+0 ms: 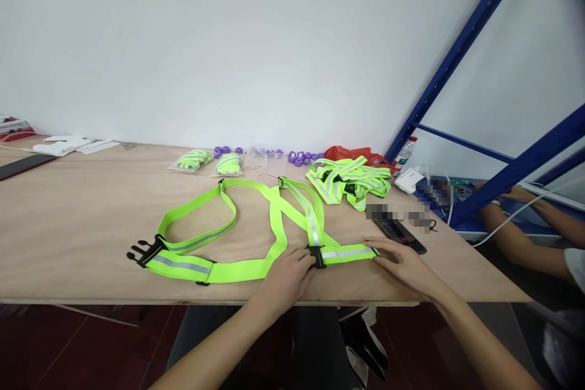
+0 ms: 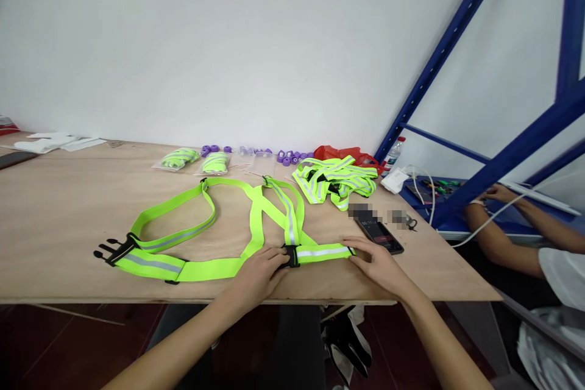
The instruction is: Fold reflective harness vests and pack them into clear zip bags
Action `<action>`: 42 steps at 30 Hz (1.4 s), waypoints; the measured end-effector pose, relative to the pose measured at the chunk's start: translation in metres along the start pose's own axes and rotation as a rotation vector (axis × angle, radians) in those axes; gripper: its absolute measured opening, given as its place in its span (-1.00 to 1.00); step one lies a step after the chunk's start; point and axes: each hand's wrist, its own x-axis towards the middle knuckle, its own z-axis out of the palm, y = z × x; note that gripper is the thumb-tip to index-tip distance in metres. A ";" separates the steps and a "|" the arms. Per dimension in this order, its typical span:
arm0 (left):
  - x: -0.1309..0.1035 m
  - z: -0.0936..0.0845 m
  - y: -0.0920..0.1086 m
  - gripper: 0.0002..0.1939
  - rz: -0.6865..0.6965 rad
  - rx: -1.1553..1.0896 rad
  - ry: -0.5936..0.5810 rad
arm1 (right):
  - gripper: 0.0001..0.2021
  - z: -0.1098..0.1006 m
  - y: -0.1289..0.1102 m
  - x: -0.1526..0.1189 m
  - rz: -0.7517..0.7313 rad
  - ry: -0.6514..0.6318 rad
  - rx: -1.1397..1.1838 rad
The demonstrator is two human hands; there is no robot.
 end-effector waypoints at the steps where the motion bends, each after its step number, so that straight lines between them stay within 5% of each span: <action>1: -0.001 0.000 -0.001 -0.85 0.005 -0.003 0.004 | -0.61 -0.001 0.002 -0.001 0.009 0.005 0.016; 14: -0.001 -0.008 -0.006 -0.80 0.021 0.005 -0.042 | -0.59 -0.013 -0.015 0.008 -0.021 -0.092 -0.094; 18: 0.003 -0.013 -0.002 -0.81 0.042 0.026 -0.126 | -0.69 -0.028 -0.041 0.042 0.012 -0.218 -0.113; 21: 0.000 -0.015 0.001 -0.78 0.054 0.024 -0.109 | -0.70 -0.032 -0.064 0.088 -0.023 -0.098 -0.166; 28: -0.008 -0.011 0.009 -0.78 0.018 -0.066 -0.004 | -0.71 0.028 -0.119 0.206 -0.011 -0.020 -0.390; 34: -0.009 -0.012 0.008 -0.77 -0.015 -0.184 -0.004 | -0.75 0.087 -0.129 0.265 0.011 0.011 -0.330; 37: -0.008 -0.011 0.008 -0.77 -0.026 -0.195 -0.004 | -0.88 0.098 -0.123 0.282 0.053 0.032 -0.235; 42: -0.006 -0.010 0.008 -0.79 -0.063 -0.223 -0.024 | -0.79 0.085 -0.111 0.301 0.132 0.099 0.039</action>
